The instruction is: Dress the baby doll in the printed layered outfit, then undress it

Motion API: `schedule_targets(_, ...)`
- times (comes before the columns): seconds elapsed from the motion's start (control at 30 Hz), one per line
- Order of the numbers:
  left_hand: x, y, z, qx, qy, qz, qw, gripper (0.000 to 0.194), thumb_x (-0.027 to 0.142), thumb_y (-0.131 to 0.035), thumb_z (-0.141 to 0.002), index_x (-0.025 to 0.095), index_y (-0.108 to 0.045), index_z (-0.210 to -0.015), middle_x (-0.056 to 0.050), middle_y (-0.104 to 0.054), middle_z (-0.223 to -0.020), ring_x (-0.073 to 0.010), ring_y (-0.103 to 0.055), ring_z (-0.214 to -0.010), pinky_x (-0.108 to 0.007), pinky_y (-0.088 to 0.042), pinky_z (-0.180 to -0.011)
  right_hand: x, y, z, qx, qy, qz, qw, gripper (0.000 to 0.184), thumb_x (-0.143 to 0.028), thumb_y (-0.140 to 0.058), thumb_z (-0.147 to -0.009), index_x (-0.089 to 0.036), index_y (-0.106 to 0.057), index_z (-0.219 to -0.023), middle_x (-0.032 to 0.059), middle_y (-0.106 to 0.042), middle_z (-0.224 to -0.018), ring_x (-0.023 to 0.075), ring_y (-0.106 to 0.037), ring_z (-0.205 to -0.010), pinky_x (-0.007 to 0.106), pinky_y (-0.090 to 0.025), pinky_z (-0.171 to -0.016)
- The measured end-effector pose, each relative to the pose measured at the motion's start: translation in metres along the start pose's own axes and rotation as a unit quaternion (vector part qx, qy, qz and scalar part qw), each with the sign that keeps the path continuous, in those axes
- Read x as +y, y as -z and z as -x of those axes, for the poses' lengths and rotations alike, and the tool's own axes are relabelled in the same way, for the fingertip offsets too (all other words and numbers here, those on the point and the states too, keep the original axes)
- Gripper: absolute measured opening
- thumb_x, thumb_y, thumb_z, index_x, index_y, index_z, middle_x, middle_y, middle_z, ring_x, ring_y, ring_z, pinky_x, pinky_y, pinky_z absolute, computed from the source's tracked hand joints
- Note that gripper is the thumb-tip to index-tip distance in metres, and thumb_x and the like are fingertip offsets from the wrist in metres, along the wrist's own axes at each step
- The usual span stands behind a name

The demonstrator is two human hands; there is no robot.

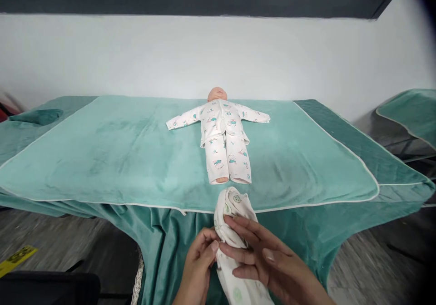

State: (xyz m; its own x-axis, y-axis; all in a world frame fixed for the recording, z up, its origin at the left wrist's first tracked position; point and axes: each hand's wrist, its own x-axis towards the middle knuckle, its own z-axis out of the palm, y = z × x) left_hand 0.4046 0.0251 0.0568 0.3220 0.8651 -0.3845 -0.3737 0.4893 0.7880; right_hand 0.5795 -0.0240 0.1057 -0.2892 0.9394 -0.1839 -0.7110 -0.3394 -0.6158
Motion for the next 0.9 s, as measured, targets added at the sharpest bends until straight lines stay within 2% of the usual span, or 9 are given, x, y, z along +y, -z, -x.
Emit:
schedule_targets(0.13, -0.018, -0.006, -0.001, 0.040, 0.055, 0.089, 0.994, 0.042, 0.049, -0.080, -0.074, 0.024, -0.061, -0.101, -0.002, -0.067, -0.085, -0.0171, -0.066, -0.076, -0.026, -0.050, -0.070, 0.032, 0.004, -0.005, 0.022, 0.039, 0.001, 0.999, 0.049, -0.046, -0.069, -0.088, -0.038, -0.060, -0.135, 0.0034, -0.037, -0.162, 0.0298, -0.059, -0.129, 0.037, -0.054, -0.095)
schedule_targets(0.23, -0.024, -0.009, -0.004, 0.060, 0.076, 0.114, 0.989, 0.048, 0.042, -0.085, -0.067, 0.023, -0.058, -0.102, -0.002, -0.070, -0.083, -0.0203, -0.070, -0.076, -0.029, -0.052, -0.072, 0.045, 0.013, -0.004, 0.058, 0.137, 0.185, 0.971, 0.050, -0.046, -0.066, -0.091, -0.041, -0.055, -0.139, 0.0042, -0.045, -0.157, 0.0305, -0.046, -0.142, 0.049, -0.044, -0.111)
schedule_targets(0.37, -0.012, -0.010, -0.016, 0.077, 0.036, 0.093, 0.992, 0.048, 0.042, -0.087, -0.064, 0.021, -0.059, -0.097, -0.001, -0.072, -0.081, -0.0210, -0.071, -0.075, -0.031, -0.054, -0.074, 0.053, 0.026, -0.010, 0.071, 0.231, 0.561, 0.792, 0.087, -0.052, -0.078, -0.077, -0.034, -0.041, -0.153, 0.0094, -0.029, -0.165, 0.0419, -0.011, -0.154, 0.068, -0.010, -0.121)
schedule_targets(0.47, 0.001, -0.015, -0.021, 0.071, 0.014, 0.069, 0.995, 0.045, 0.047, -0.083, -0.070, 0.021, -0.059, -0.098, -0.002, -0.074, -0.082, -0.0222, -0.073, -0.079, -0.033, -0.055, -0.076, 0.059, 0.028, -0.023, 0.093, 0.204, 0.648, 0.728, 0.121, -0.044, -0.090, -0.063, -0.035, -0.019, -0.160, 0.0135, -0.020, -0.167, 0.0470, -0.017, -0.152, 0.070, -0.021, -0.118)
schedule_targets(0.6, 0.014, -0.025, -0.014, 0.069, 0.000, 0.062, 0.996, 0.042, 0.052, -0.075, -0.078, 0.024, -0.062, -0.107, -0.005, -0.075, -0.105, -0.0247, -0.073, -0.094, -0.036, -0.056, -0.082, 0.057, 0.019, -0.039, 0.171, 0.217, 0.644, 0.713, 0.110, -0.016, -0.079, -0.069, -0.038, -0.018, -0.157, 0.0135, -0.031, -0.156, 0.0390, -0.035, -0.145, 0.060, -0.040, -0.114)
schedule_targets(0.7, 0.025, -0.029, -0.007, 0.052, -0.032, 0.062, 0.996, 0.038, 0.049, -0.074, -0.080, 0.024, -0.065, -0.107, -0.007, -0.072, -0.120, -0.0266, -0.069, -0.109, -0.037, -0.054, -0.092, 0.037, 0.013, -0.043, 0.152, 0.251, 0.634, 0.716, 0.093, -0.008, -0.070, -0.072, -0.036, -0.029, -0.151, 0.0112, -0.039, -0.145, 0.0317, -0.046, -0.136, 0.049, -0.046, -0.111)
schedule_targets(0.77, 0.034, -0.030, -0.005, 0.036, -0.078, 0.039, 0.996, 0.038, 0.046, -0.074, -0.081, 0.024, -0.067, -0.111, -0.009, -0.070, -0.125, -0.0276, -0.065, -0.119, -0.039, -0.050, -0.102, 0.009, 0.011, -0.044, 0.129, 0.279, 0.651, 0.694, 0.086, -0.010, -0.069, -0.074, -0.035, -0.035, -0.149, 0.0105, -0.043, -0.140, 0.0299, -0.049, -0.132, 0.046, -0.048, -0.108)
schedule_targets(0.83, 0.042, -0.029, -0.006, 0.017, -0.130, 0.007, 0.991, 0.042, 0.043, -0.073, -0.082, 0.025, -0.066, -0.119, -0.010, -0.068, -0.131, -0.0287, -0.060, -0.126, -0.042, -0.047, -0.108, -0.032, 0.012, -0.047, 0.149, 0.323, 0.689, 0.632, 0.079, -0.018, -0.071, -0.077, -0.034, -0.039, -0.147, 0.0109, -0.045, -0.138, 0.0308, -0.050, -0.129, 0.048, -0.047, -0.108)
schedule_targets(0.9, 0.046, -0.027, -0.008, 0.004, -0.150, -0.021, 0.989, 0.045, 0.042, -0.071, -0.085, 0.026, -0.064, -0.126, -0.010, -0.066, -0.135, -0.0291, -0.061, -0.124, -0.045, -0.048, -0.107, -0.082, 0.019, -0.055, 0.231, 0.373, 0.711, 0.549, 0.073, -0.030, -0.072, -0.078, -0.029, -0.044, -0.145, 0.0138, -0.048, -0.134, 0.0346, -0.048, -0.129, 0.052, -0.046, -0.106)
